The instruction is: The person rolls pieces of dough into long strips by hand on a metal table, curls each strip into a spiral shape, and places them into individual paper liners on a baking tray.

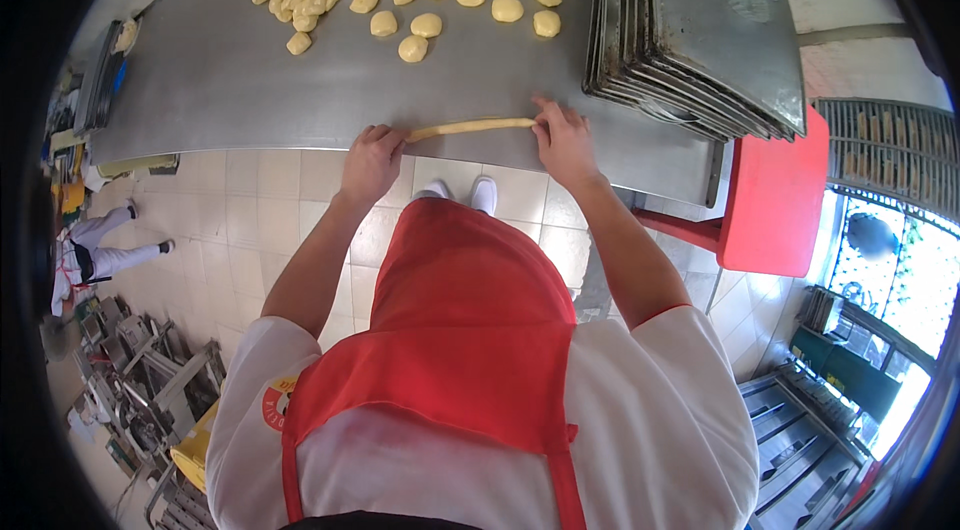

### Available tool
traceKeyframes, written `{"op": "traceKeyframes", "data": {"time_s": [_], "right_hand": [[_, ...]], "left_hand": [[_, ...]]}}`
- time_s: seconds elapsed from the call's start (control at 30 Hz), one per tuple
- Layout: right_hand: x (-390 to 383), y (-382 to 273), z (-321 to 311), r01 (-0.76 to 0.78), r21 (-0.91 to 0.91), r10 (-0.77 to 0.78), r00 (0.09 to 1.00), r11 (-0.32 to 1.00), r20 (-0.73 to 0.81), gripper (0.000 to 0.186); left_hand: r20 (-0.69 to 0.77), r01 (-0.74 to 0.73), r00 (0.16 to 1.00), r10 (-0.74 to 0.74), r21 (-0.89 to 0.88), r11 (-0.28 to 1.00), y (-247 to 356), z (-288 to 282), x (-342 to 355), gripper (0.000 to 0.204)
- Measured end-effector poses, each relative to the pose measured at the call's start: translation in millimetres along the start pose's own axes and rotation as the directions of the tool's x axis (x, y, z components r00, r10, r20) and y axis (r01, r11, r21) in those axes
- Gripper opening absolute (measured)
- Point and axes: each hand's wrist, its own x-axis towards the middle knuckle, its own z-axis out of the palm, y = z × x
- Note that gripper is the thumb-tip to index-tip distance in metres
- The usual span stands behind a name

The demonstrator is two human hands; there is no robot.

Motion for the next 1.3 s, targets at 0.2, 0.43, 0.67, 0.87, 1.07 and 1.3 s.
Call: {"op": "traceKeyframes", "data": {"time_s": [0.2,0.43,0.67,0.87,1.07,1.3], "right_hand": [[-31.5,-120.9,-75.9,0.428,0.122,-0.445,0.856,0.896,0.264,0.021],[55.8,-215.9,-192.0,0.561,-0.310,-0.530,0.827,0.767,0.185,0.017],[-14.1,-274.5,-192.6,0.192,0.031,-0.189,0.900,0.981,0.393,0.012],[-32.6,-236.9,-174.4,-0.221,0.279,0.179,0.970,0.935,0.166,0.019],[-61.1,-210.6,-150.3,-0.344,0.676,0.384,0.918,0.652,0.097,0.037],[-18.4,-128.6,-212.5,-0.112,0.695,0.273,0.954,0.711,-0.126,0.042]], "left_hand": [[0.487,0.465,0.739,-0.466,-0.869,-0.171,33.9,5.2,10.6,0.046],[0.387,0.398,0.893,0.229,-0.918,0.001,84.4,-56.5,20.7,0.038],[0.063,0.236,0.937,0.344,-0.839,-0.490,108.0,-59.7,21.1,0.033],[0.142,0.353,0.897,0.418,-0.800,-0.485,112.6,-104.5,32.6,0.038],[0.151,0.246,0.905,0.398,-0.949,-0.199,134.0,-103.0,58.9,0.042],[0.089,-0.017,0.895,0.438,-0.973,0.231,210.2,-137.8,171.9,0.057]]}}
